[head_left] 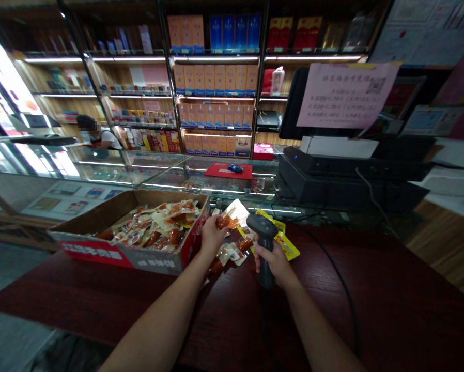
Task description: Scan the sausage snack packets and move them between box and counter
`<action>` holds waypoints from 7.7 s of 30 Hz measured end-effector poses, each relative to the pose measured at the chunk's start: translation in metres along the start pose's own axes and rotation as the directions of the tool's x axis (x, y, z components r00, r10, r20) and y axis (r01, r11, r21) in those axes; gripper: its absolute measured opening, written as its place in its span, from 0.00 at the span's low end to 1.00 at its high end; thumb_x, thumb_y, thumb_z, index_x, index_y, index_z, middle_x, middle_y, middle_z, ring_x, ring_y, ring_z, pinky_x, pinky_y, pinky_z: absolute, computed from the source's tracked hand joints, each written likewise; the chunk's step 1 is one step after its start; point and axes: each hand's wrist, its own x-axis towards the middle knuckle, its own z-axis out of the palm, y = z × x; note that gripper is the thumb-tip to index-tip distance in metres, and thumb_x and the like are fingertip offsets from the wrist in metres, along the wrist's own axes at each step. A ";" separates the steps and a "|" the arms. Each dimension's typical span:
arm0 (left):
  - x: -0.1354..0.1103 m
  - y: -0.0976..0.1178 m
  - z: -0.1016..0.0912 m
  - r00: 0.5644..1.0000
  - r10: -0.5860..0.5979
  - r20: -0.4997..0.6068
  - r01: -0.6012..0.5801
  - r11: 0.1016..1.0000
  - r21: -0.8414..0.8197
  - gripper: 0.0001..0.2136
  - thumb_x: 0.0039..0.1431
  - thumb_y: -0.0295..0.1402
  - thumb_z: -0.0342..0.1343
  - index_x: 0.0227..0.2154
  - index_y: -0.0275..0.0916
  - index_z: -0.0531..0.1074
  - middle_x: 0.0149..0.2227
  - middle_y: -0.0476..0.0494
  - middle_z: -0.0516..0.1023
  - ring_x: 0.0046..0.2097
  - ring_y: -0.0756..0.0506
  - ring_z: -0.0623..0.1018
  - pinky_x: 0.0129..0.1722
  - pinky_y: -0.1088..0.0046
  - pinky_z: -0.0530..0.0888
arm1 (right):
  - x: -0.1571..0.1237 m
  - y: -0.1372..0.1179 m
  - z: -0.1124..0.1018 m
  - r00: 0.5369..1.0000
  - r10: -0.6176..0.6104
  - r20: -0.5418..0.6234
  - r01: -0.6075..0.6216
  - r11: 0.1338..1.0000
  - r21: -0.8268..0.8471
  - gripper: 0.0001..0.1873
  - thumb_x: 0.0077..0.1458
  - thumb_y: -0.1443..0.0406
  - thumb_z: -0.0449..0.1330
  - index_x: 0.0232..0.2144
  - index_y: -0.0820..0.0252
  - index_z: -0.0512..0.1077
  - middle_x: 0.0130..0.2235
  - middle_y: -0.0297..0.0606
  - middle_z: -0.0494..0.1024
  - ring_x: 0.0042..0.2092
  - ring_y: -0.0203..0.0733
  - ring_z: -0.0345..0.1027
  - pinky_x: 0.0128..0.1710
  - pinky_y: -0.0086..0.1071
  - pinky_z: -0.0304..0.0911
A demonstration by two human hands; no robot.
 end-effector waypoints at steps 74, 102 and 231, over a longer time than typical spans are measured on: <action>-0.001 -0.012 -0.010 0.956 0.079 0.283 -0.122 0.982 0.140 0.16 0.48 0.33 0.59 0.41 0.39 0.68 0.35 0.45 0.76 0.38 0.46 0.75 0.38 0.70 0.70 | -0.009 0.003 0.008 0.998 0.037 -0.048 -0.036 0.999 0.026 0.17 0.41 0.57 0.65 0.28 0.60 0.64 0.16 0.25 0.67 0.14 0.32 0.59 0.12 0.26 0.59; -0.004 -0.008 -0.014 0.965 0.097 0.244 -0.150 0.966 0.212 0.15 0.51 0.35 0.56 0.41 0.37 0.66 0.38 0.43 0.74 0.41 0.45 0.74 0.41 0.70 0.69 | -0.012 0.005 0.014 0.999 0.046 -0.026 -0.046 0.999 -0.011 0.20 0.41 0.58 0.65 0.34 0.60 0.63 0.16 0.24 0.69 0.14 0.32 0.60 0.11 0.26 0.61; -0.009 0.038 -0.025 0.998 0.000 0.069 -0.014 0.979 0.204 0.13 0.55 0.41 0.51 0.27 0.36 0.73 0.25 0.48 0.73 0.28 0.51 0.70 0.29 0.76 0.61 | 0.000 -0.015 0.035 0.998 0.059 0.009 -0.060 0.994 0.090 0.23 0.39 0.57 0.67 0.36 0.61 0.67 0.18 0.25 0.68 0.15 0.32 0.59 0.11 0.27 0.61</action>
